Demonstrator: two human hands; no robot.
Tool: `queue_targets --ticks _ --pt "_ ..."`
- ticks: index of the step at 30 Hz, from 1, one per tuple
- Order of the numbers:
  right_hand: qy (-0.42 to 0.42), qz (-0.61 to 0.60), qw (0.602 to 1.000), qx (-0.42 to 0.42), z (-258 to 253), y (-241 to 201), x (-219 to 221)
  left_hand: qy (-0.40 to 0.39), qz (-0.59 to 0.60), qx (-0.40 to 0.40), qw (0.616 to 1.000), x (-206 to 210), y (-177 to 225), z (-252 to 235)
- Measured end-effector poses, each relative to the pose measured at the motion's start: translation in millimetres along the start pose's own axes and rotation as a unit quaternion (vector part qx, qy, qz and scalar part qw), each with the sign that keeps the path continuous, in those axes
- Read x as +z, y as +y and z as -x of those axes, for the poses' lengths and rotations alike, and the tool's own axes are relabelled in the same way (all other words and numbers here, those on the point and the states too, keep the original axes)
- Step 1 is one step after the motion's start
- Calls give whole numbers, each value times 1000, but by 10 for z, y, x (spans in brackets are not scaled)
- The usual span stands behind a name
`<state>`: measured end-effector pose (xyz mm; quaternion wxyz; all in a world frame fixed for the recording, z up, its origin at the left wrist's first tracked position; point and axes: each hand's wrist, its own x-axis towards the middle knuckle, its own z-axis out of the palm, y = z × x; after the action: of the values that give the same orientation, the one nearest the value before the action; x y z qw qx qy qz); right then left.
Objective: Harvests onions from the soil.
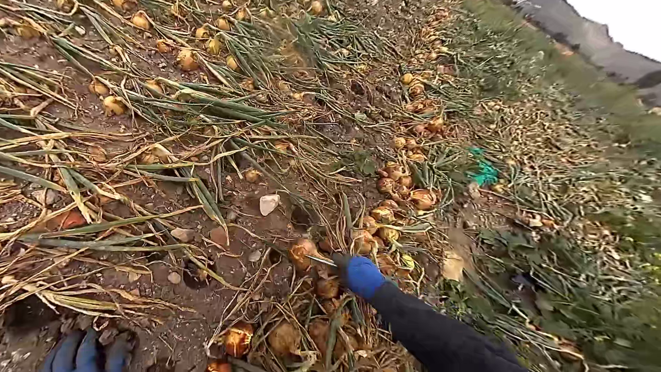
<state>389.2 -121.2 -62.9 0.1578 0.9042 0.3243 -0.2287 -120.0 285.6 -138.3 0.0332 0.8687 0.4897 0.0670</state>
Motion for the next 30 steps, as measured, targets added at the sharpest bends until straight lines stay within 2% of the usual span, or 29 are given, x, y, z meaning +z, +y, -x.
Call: queue_targets --ticks 3,4,6,8,10,11,13,16,19,21,23,25,27,30 --pt "-2 -30 999 38 529 476 550 26 -37 27 999 359 -222 48" --pt "2 -33 998 49 684 562 669 19 -44 33 998 278 -171 37" --pt "-4 -49 997 57 999 751 853 -42 -29 4 999 -166 157 8" --pt "-17 -72 996 41 1308 1011 979 -68 37 -30 997 -403 588 -118" --pt "-59 -113 992 12 1578 1028 767 -39 100 8 994 -393 1121 -274" --pt "-55 -119 991 6 1627 961 546 -31 105 17 994 -312 1421 -367" --pt "41 -108 993 0 1532 818 192 -32 57 -27 997 -71 1912 -468" --pt "212 -118 966 -84 851 135 -523 -19 -24 -81 996 172 2194 -551" --pt "243 -149 939 -195 -95 -1027 -1390 -21 -34 -89 995 187 2144 -523" --pt "175 -153 954 -189 -864 -1574 -1864 -15 -23 -93 995 185 2148 -543" --pt "121 -155 973 -118 -1590 -1854 -2127 -12 -19 -98 995 164 2165 -564" --pt "86 -149 984 -50 -2116 -1946 -2290 -12 -12 -100 995 148 2186 -580" --pt "19 -154 988 -15 -2410 -1943 -2394 -1 -10 -97 995 148 2181 -570" --pt "-29 -209 976 -61 -2711 -1809 -2329 3 3 -96 995 155 2161 -587"
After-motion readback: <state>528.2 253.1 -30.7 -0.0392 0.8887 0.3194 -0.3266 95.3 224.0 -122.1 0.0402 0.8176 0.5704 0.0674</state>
